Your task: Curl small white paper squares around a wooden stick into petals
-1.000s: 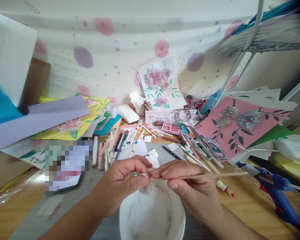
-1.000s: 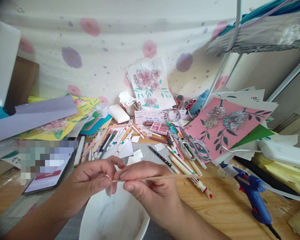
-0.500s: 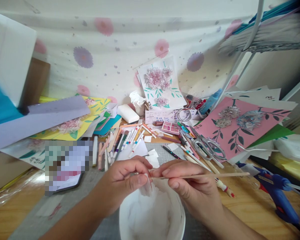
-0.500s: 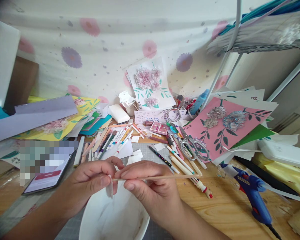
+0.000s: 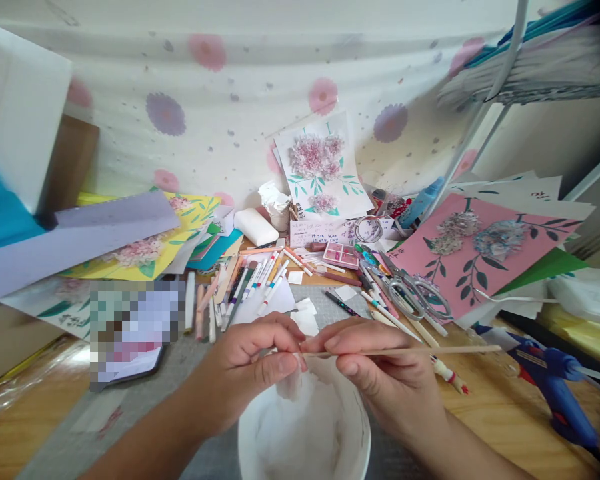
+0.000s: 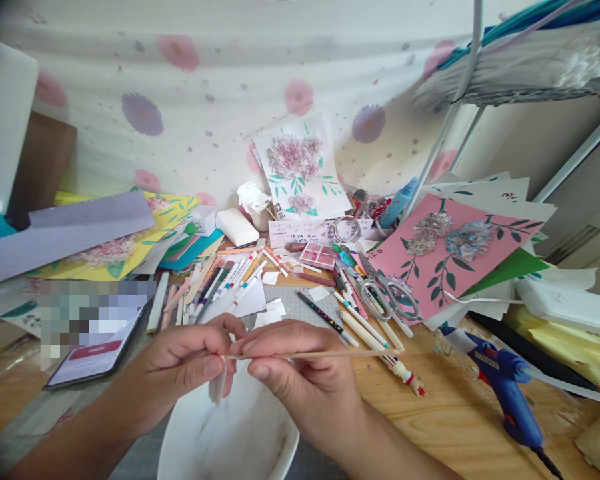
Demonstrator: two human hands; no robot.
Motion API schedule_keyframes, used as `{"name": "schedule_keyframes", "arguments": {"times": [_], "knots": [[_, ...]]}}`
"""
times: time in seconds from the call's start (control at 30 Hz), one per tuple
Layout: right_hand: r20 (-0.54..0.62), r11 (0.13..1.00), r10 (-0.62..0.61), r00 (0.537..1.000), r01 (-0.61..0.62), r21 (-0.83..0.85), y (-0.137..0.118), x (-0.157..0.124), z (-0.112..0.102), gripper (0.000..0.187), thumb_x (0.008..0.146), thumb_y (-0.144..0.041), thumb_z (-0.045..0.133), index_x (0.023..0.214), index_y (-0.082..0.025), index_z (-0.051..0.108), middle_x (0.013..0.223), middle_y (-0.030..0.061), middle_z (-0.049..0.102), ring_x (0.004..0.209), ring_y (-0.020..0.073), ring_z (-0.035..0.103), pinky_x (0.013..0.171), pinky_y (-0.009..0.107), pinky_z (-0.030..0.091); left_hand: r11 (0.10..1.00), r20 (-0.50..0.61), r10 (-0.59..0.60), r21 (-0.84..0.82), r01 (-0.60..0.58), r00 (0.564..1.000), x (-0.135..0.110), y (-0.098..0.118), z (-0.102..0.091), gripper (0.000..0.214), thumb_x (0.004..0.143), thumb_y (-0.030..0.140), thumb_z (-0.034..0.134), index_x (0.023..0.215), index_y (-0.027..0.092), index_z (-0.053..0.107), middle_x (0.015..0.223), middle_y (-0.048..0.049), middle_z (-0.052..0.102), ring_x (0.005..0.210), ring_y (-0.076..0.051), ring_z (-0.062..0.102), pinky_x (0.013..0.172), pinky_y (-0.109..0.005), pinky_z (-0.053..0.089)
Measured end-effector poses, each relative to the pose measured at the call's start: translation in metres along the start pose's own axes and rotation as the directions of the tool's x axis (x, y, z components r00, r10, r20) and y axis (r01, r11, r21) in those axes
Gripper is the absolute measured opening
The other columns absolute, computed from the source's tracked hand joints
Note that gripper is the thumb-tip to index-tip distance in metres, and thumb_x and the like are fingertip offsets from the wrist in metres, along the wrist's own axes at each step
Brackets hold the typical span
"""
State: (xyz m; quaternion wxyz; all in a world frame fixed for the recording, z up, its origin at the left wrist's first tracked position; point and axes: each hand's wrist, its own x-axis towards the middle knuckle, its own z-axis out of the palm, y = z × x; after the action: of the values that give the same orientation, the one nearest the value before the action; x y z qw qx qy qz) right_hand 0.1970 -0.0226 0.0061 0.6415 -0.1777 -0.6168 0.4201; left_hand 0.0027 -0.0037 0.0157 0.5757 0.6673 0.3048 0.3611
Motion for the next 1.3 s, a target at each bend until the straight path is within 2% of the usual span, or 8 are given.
{"name": "schedule_keyframes", "arguments": {"times": [0.3,0.6,0.77,1.0,1.13,1.3], "knots": [[-0.008,1.0,0.024,1.0,-0.023,0.019,0.0,-0.0008,-0.0003,0.018,0.087,-0.019,0.071,0.1,-0.029,0.078,0.091,0.0028,0.082,0.087,0.0197,0.076,0.08,0.032,0.063,1.0,0.014,0.026,-0.01,-0.026,1.0,-0.0013,-0.0018,-0.0006,0.026,0.088,0.038,0.065,0.072,0.019,0.072,0.079,-0.0036,0.062,0.085,-0.021,0.058,0.076,-0.031,0.045],[0.022,1.0,0.013,1.0,-0.014,0.027,0.0015,-0.0007,-0.0015,0.018,0.087,-0.016,0.071,0.1,-0.025,0.078,0.092,0.0033,0.081,0.087,0.0169,0.075,0.081,0.027,0.061,0.999,0.019,-0.009,-0.039,0.01,1.0,-0.0011,0.0012,-0.0003,0.021,0.086,0.031,0.066,0.069,0.02,0.073,0.074,-0.0024,0.061,0.09,-0.022,0.056,0.08,-0.03,0.044],[0.031,0.999,0.027,0.999,-0.028,0.036,0.0018,-0.0012,-0.0018,0.018,0.087,-0.017,0.07,0.101,-0.026,0.078,0.093,0.0032,0.081,0.089,0.018,0.075,0.082,0.029,0.061,1.0,0.025,-0.007,-0.024,0.007,1.0,-0.0013,-0.0002,-0.0015,0.02,0.086,0.029,0.065,0.07,0.021,0.072,0.073,-0.0018,0.061,0.092,-0.022,0.056,0.081,-0.029,0.043],[0.063,1.0,0.002,0.998,-0.001,-0.015,0.0008,-0.0008,-0.003,0.022,0.088,-0.015,0.069,0.103,-0.028,0.077,0.096,0.0035,0.081,0.089,0.0189,0.075,0.082,0.031,0.061,0.994,-0.015,0.032,0.103,-0.03,0.999,-0.004,-0.0031,-0.0027,0.015,0.086,0.023,0.064,0.073,0.023,0.072,0.075,-0.0008,0.061,0.094,-0.021,0.057,0.081,-0.029,0.045],[0.084,0.996,-0.028,0.996,0.035,-0.077,0.0005,-0.0012,-0.004,0.027,0.088,-0.012,0.068,0.107,-0.029,0.075,0.095,0.004,0.081,0.088,0.0217,0.075,0.079,0.036,0.061,0.971,-0.06,0.099,0.225,-0.083,0.993,-0.0031,-0.0038,-0.0022,0.013,0.085,0.021,0.067,0.073,0.023,0.07,0.08,-0.0003,0.062,0.091,-0.02,0.059,0.079,-0.029,0.044],[0.091,0.989,-0.055,0.994,0.067,-0.129,-0.0001,-0.0017,-0.0044,0.034,0.085,-0.005,0.068,0.108,-0.029,0.074,0.093,0.0038,0.08,0.086,0.0207,0.074,0.077,0.035,0.061,0.912,-0.124,0.211,0.383,-0.149,0.97,-0.0021,-0.0063,-0.0007,0.013,0.083,0.024,0.07,0.071,0.022,0.066,0.085,-0.0011,0.064,0.09,-0.021,0.062,0.08,-0.033,0.043]]}}
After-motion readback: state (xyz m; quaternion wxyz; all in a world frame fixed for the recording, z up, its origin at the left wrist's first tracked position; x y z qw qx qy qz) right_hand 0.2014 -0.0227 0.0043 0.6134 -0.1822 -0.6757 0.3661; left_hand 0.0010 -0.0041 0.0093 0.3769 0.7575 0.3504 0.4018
